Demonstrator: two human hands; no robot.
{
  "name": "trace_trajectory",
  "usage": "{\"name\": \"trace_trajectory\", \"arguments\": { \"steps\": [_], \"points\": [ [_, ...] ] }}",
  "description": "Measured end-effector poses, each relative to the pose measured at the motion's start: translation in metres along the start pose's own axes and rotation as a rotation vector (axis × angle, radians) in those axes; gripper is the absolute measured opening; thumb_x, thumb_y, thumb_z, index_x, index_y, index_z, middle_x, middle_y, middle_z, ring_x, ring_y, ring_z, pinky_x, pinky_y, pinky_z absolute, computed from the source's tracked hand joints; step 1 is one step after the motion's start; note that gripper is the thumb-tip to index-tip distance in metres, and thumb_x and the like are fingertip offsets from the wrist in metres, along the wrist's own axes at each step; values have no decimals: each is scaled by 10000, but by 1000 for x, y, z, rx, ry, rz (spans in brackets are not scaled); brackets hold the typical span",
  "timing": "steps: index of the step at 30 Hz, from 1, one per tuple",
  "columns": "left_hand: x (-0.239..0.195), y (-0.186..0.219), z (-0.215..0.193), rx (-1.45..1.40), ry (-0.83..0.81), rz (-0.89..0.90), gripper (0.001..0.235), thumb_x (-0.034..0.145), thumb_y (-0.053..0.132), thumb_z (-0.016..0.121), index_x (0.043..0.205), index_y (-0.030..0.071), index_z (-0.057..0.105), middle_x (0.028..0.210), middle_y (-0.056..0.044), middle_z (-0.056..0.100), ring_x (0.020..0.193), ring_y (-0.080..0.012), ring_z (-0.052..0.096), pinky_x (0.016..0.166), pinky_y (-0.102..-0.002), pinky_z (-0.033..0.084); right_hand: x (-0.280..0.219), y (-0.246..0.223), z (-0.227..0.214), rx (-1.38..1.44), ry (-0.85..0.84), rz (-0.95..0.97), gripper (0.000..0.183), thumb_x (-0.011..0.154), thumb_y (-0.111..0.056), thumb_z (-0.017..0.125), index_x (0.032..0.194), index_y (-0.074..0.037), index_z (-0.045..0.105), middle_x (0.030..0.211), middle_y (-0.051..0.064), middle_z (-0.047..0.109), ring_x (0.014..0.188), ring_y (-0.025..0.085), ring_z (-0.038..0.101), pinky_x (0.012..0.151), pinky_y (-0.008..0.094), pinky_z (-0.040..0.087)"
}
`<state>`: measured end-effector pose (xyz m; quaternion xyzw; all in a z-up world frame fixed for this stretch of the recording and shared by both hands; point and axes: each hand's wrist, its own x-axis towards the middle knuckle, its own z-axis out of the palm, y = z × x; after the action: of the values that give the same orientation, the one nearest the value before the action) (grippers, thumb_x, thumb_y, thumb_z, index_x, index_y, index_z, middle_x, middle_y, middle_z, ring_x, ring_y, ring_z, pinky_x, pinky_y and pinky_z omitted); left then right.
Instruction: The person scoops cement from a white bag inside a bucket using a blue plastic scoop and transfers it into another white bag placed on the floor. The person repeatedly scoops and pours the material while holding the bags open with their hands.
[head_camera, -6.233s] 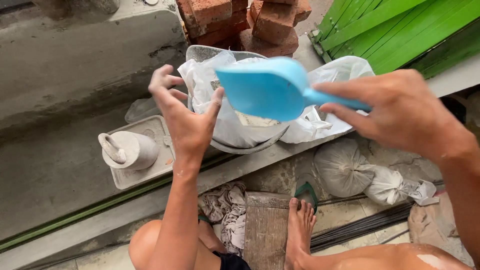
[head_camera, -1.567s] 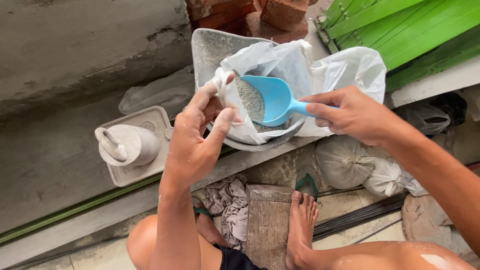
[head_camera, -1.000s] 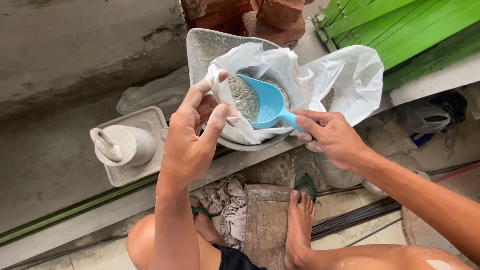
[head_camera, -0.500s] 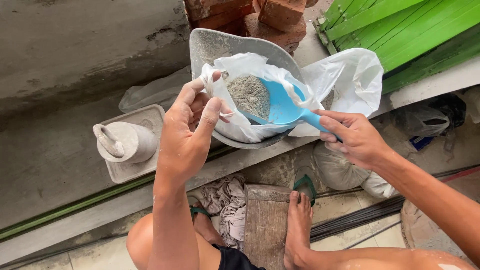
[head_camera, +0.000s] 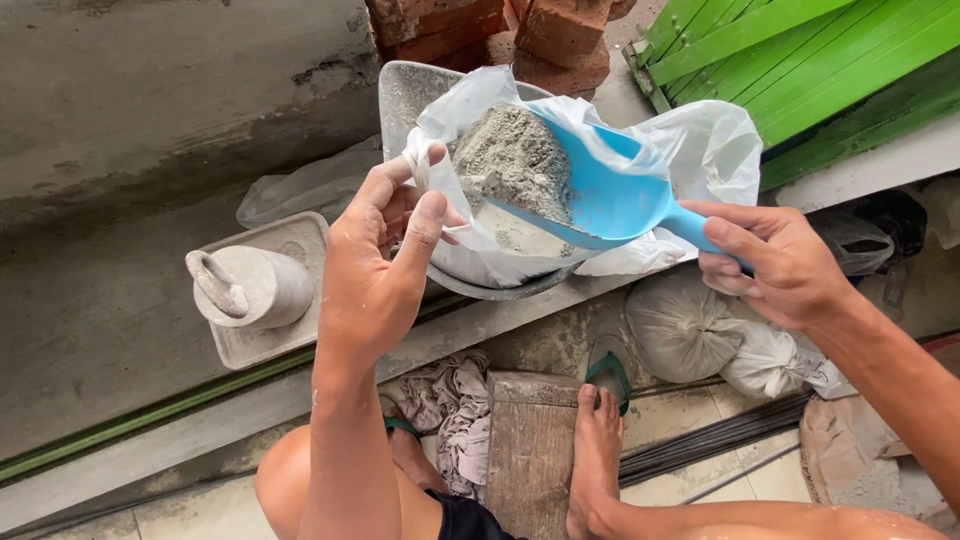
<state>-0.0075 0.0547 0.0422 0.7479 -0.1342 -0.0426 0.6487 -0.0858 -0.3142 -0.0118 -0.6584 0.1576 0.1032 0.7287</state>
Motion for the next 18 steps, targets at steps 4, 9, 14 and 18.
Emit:
{"name": "trace_trajectory", "arguments": {
  "steps": [4, 9, 14, 18],
  "points": [
    [1, 1, 0, 1, -4, 14, 345, 1026, 284, 528, 1288, 67, 589, 1312, 6, 682, 900, -75, 716, 832, -239, 571, -3, -4, -3, -22, -41, -36, 475, 980, -155, 608, 1414, 36, 609, 728, 5, 496, 568, 85, 388, 443, 207, 253],
    [1, -1, 1, 8, 21, 41, 353, 1032, 302, 520, 1270, 49, 579, 1349, -18, 664, 886, -88, 711, 821, -244, 583, -7, -4, 0, 55, -26, -77, 489, 965, -151, 635, 1410, 50, 603, 794, 39, 544, 588, 81, 391, 436, 193, 242],
    [0, 2, 0, 0, 62, 23, 330, 1026, 284, 529, 1234, 40, 607, 1275, -26, 681, 866, -86, 706, 771, -254, 652, -15, -20, 6, 34, -13, -123, 513, 968, -181, 629, 1434, 28, 581, 699, -3, 490, 578, 49, 404, 407, 165, 251],
    [-1, 4, -4, 86, 124, -41, 263, 1013, 328, 559, 1083, 92, 649, 1036, -33, 735, 827, -91, 703, 745, -240, 584, -24, -30, 9, -11, 46, -156, 539, 980, -248, 609, 1460, -9, 561, 632, 3, 373, 503, 57, 329, 445, 211, 241]
  ]
}}
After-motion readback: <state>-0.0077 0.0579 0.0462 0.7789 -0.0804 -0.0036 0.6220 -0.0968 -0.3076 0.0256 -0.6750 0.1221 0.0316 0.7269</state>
